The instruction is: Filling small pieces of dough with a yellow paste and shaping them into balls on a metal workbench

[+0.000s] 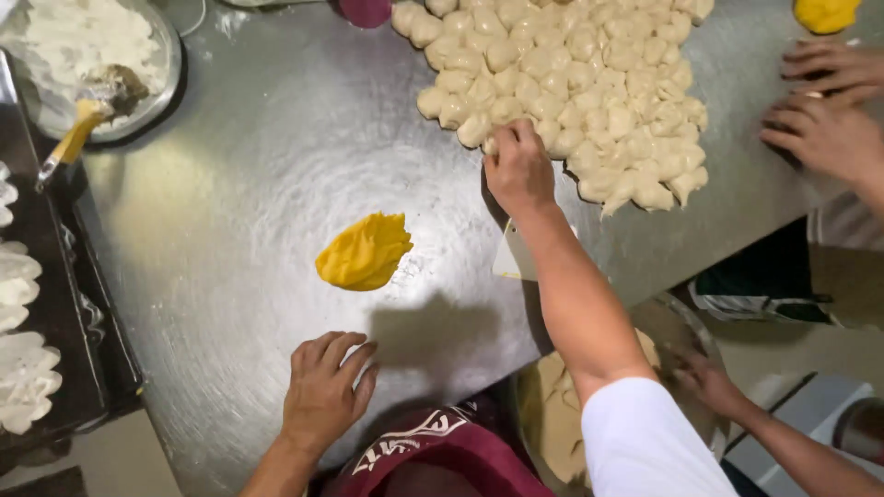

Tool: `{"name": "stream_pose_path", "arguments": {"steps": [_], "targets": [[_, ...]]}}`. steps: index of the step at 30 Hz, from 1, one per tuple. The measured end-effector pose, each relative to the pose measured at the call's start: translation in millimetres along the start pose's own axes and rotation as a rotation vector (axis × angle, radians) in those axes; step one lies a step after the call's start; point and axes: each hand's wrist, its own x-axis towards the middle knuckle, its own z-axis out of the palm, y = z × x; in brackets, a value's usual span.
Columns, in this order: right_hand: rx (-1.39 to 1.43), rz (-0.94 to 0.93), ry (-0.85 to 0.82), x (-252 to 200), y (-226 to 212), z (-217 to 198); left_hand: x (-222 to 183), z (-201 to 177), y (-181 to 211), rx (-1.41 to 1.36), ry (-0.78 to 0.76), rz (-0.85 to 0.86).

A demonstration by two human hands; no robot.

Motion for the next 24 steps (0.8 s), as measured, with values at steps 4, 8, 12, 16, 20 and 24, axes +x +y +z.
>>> {"name": "stream_pose_path", "arguments": {"steps": [4,8,12,16,20,24], "targets": [[0.101,0.191,-0.207,-28,-25,-64,2,-23,10,-0.145,-0.085,-0.063],[0.282,0.286,-0.346,-112,-96,-188,-1,-16,-1,-0.226,-0.038,-0.092],[0.450,0.209,-0.418,-180,-146,-136,-15,-1,-6,-0.116,0.108,-0.050],[0.286,-0.053,-0.521,-163,-168,-135,-20,-1,-14,-0.295,0.164,-0.019],[0.256,-0.279,0.093,-174,-189,-32,-30,10,5,-0.427,0.080,-0.072],[0.701,-0.087,-0.070,-167,-202,-34,36,-18,55,-0.252,-0.043,-0.129]]}}
